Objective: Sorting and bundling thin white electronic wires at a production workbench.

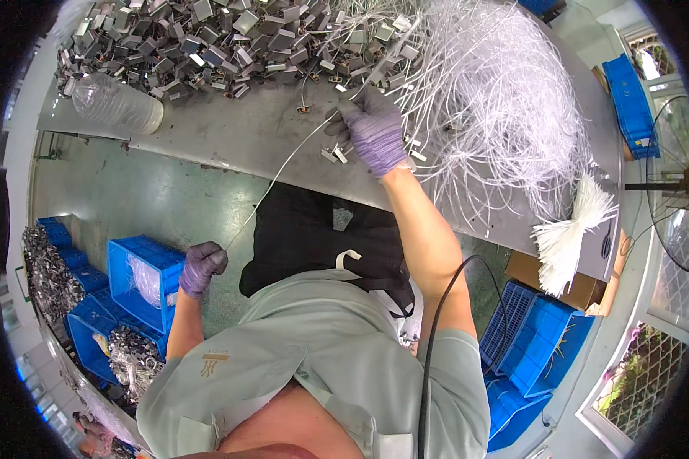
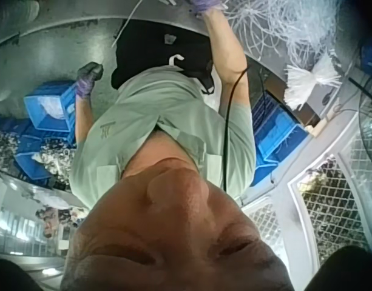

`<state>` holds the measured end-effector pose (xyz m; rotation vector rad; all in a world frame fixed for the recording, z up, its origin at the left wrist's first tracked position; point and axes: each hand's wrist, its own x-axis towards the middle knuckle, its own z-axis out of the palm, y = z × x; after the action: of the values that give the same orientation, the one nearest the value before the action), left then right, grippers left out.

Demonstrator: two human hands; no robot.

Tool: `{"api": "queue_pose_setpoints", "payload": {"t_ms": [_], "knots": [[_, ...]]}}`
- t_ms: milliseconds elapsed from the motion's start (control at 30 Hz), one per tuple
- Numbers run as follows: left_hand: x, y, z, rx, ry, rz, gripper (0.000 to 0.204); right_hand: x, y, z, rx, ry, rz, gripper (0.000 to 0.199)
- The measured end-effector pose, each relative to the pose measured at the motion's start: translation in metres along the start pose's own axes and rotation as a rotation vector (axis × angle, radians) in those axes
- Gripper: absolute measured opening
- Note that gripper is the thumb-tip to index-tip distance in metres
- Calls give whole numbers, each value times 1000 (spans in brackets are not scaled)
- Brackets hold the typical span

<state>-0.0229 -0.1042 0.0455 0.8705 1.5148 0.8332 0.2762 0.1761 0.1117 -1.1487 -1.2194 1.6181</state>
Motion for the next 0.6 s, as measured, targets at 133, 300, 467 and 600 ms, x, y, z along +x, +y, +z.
{"api": "queue_pose_setpoints", "payload": {"t_ms": [133, 300, 467, 600], "knots": [[3, 5, 8, -38, -55, 29, 26, 6, 5, -4, -82, 77, 4, 21], [12, 4, 27, 0, -83, 19, 24, 2, 16, 0, 207, -67, 150, 22], [22, 3, 49, 19, -121, 31, 24, -3, 52, 4, 92, -209, 160, 31], [27, 3, 49, 100, -143, 31, 24, 3, 12, -20, 108, -67, 137, 37]]}}
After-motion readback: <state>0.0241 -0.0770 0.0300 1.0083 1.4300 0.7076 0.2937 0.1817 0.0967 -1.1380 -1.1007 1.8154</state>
